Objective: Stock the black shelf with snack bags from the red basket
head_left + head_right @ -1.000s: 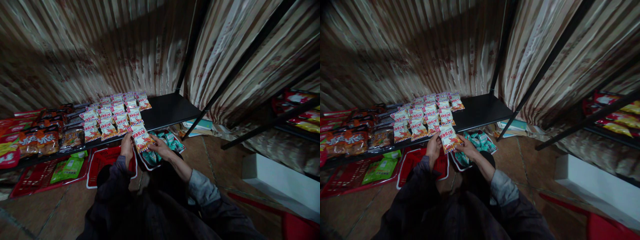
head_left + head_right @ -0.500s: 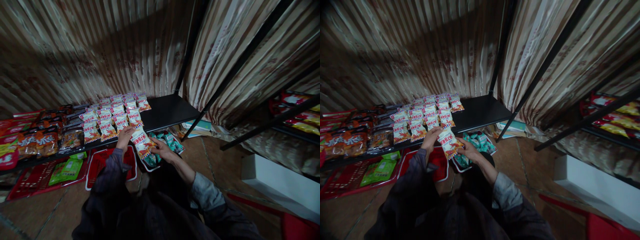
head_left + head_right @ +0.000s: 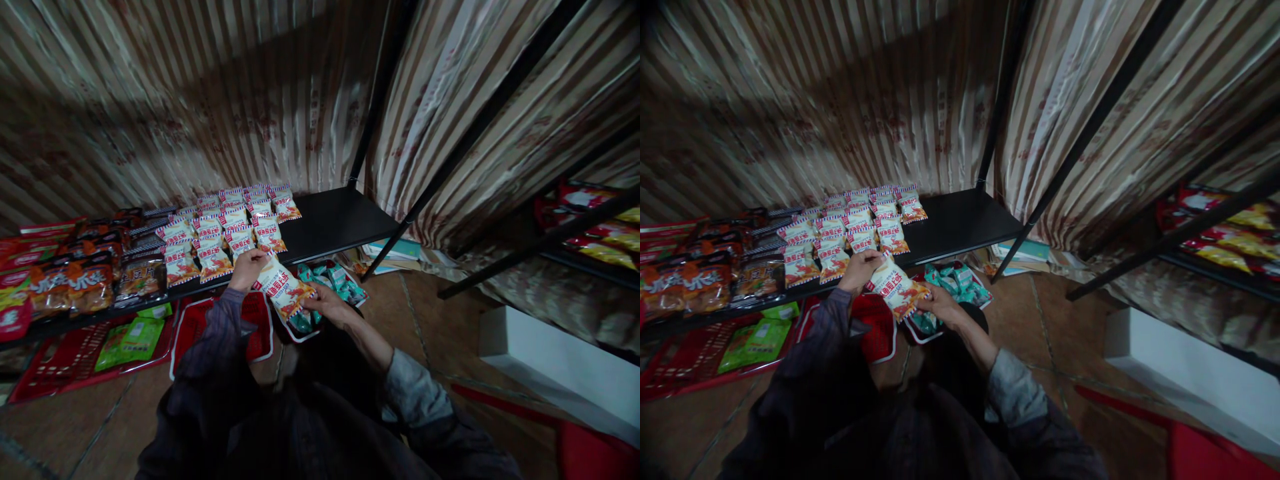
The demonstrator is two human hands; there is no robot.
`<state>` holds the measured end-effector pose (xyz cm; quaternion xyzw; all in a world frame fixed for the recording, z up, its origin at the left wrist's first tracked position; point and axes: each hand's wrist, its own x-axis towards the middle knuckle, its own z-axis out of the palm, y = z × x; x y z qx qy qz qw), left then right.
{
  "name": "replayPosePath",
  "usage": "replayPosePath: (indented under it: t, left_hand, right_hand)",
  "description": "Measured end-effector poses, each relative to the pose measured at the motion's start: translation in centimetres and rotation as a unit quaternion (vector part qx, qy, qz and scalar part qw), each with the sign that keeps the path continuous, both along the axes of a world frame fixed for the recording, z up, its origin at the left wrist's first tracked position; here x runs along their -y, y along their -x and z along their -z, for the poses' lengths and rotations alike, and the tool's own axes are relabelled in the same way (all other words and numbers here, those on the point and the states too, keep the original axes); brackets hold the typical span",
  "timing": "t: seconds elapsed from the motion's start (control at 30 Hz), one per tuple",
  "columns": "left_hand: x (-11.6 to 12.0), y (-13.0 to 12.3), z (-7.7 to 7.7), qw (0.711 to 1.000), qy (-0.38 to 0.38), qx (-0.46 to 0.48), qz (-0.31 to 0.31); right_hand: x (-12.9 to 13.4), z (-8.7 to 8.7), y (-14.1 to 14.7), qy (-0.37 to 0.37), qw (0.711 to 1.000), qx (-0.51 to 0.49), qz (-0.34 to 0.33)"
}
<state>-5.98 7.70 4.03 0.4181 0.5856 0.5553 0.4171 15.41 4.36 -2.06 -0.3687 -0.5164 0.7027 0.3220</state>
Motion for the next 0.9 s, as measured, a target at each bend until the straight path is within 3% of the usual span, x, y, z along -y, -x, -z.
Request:
replayPosePath:
  t: [0.13,0.33,0.47,0.57,0.63,0.7,0.8,0.9]
  left_hand:
    - [-0.4,-0.1,0.1,1.0,-0.009,-0.022,-0.009]
    - [-0.6,-0.2,0.3,0.999,-0.026,-0.029,-0.022]
    - [-0.3,-0.3,0.5,0.997,-0.056,-0.023,-0.041]
    - [0.4,-0.8,0.5,0.995,-0.066,-0.003,-0.079]
    - [1.2,-1.4,0.3,0.995,-0.041,0.04,-0.084]
    - [2.0,-2.1,0.1,0.992,0.001,0.116,-0.042]
    - [2.9,-3.2,-0.2,0.976,0.049,0.209,0.037]
    - [3.2,-3.9,-0.3,0.967,0.06,0.244,0.046]
  right_hand:
    - [0.4,-0.2,0.0,0.034,0.998,-0.006,0.055]
    - [1.5,-0.5,0.4,0.033,0.996,-0.038,0.08]
    - [1.6,-0.8,0.9,-0.031,0.991,-0.039,0.128]
    - [1.4,-1.1,0.8,-0.141,0.973,-0.005,0.184]
    - [1.4,-1.5,0.6,-0.247,0.941,0.052,0.224]
    - [1.5,-2.0,0.4,-0.362,0.893,0.12,0.238]
    - [1.9,-2.7,0.2,-0.508,0.814,0.181,0.216]
    - [2.3,-2.8,0.1,-0.59,0.757,0.216,0.181]
